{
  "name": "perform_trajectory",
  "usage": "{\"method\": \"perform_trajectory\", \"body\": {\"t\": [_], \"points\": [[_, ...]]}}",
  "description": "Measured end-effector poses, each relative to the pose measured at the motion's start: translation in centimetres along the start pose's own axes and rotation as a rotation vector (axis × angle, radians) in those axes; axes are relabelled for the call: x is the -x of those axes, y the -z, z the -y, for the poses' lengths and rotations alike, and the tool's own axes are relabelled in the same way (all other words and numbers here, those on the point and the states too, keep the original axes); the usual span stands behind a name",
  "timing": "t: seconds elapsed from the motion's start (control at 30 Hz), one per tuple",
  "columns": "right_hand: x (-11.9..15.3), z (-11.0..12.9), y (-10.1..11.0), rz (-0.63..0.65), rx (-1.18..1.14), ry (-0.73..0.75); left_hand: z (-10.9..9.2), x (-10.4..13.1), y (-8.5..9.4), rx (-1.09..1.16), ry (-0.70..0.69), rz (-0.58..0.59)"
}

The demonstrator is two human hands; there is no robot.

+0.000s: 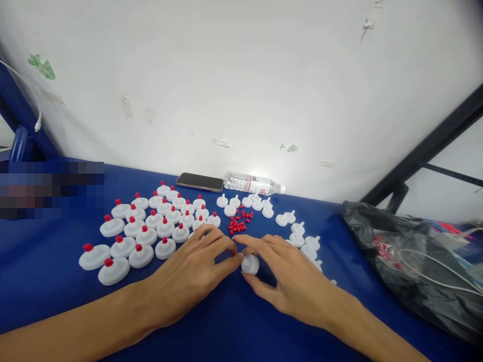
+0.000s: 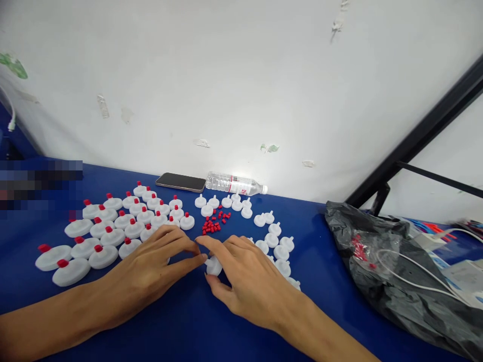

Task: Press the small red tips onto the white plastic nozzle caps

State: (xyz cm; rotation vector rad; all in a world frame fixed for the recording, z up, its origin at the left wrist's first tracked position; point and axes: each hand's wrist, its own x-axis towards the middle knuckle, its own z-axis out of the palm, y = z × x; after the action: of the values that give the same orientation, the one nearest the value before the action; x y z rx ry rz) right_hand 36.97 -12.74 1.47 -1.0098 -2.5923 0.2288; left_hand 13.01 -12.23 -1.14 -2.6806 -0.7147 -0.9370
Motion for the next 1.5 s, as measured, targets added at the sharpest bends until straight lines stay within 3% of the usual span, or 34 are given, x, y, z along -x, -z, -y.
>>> {"method": "perform_trajectory", "body": {"t": [0.3,0.43,0.53,0.73,0.87,1.03,1.5], "points": [[0.0,0.1,0.2,-0.046,-0.277,-0.113,0.0,0.1,0.2,0.053,0.016,-0.006],[0.1,0.0,0.4,-0.076,-0.300,-0.095,-0.1,-0.2,0.2,0.106,0.048,-0.102],[0.0,-0.1,0.6,-0.122,-0.329,-0.113,-0.1,-0.4,0.2,0.014,0.068,-0.165],[0.1,-0.1,0.6,-0.158,-0.356,-0.156,0.0,-0.2,0.0,-0.045,0.056,-0.102],[0.4,-0.3,-0.1,-0.188,-0.388,-0.044,-0.1,0.0,0.0,0.011,0.031,-0.069],[0.6,-0.5,-0.9,-0.212,-0.403,0.067,-0.4,0.1,0.2,0.081,0.028,-0.128],[0.6,0.6,-0.4,-0.321,-0.323,0.318,-1.4,0.4,0.8,0.147,-0.004,-0.213]]}}
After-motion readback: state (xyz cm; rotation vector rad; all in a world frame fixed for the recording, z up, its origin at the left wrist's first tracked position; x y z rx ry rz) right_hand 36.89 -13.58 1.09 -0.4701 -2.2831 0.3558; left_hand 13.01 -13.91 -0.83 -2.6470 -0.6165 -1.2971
